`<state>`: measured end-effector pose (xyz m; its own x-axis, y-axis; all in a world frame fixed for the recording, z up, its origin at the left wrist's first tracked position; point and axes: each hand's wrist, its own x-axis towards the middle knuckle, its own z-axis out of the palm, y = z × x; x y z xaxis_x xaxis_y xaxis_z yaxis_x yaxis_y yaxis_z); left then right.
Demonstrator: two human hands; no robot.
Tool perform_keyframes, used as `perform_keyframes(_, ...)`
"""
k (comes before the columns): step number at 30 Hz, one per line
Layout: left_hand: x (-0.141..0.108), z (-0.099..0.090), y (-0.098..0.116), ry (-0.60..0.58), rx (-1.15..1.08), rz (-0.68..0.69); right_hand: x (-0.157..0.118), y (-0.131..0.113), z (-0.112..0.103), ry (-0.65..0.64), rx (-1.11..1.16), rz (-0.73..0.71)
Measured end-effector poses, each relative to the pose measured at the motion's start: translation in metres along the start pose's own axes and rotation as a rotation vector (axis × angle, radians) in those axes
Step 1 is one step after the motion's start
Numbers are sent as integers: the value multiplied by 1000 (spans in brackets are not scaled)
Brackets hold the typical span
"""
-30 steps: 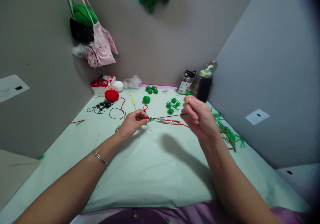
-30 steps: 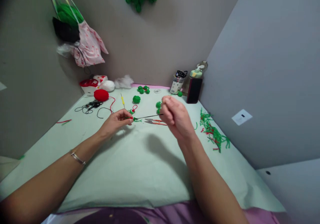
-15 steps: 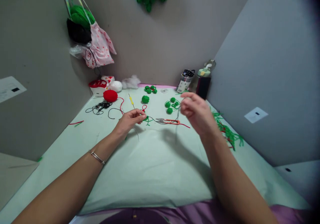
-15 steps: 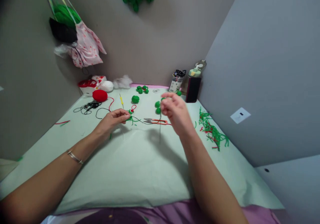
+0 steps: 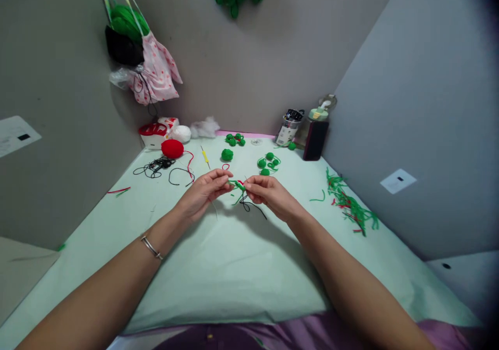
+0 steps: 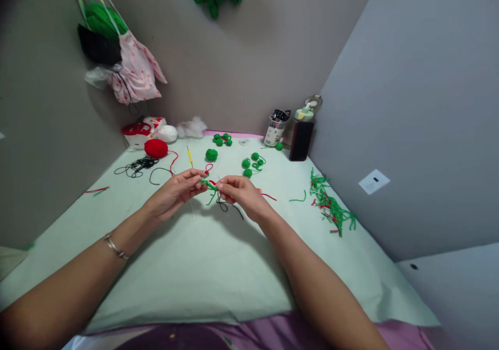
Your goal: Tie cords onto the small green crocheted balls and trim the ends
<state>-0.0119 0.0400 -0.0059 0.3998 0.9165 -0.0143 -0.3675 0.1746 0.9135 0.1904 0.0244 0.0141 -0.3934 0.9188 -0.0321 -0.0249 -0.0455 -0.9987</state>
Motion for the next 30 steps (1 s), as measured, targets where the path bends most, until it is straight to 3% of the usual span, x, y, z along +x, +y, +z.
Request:
perform_keyframes(5, -1, 0, 2, -53, -126, -13, 2, 3, -2, -86, 195, 99)
perform_keyframes(13, -4, 7, 10, -3, -112, -74, 4, 6, 1, -92, 273, 159)
perform_keyframes(16, -3, 5, 10, 23, 91, -49, 4, 6, -1, -11, 173, 97)
perform_keyframes(20, -3, 1, 6, 160, 401, 123, 2, 4, 2, 134, -119, -75)
perform_keyframes(26, -5, 3, 4, -10, 544, 80, -3, 0, 12, 187, -381, -164)
perform_keyframes(30, -3, 3, 2, -19, 437, 96, -2, 2, 11, 200, -415, -193)
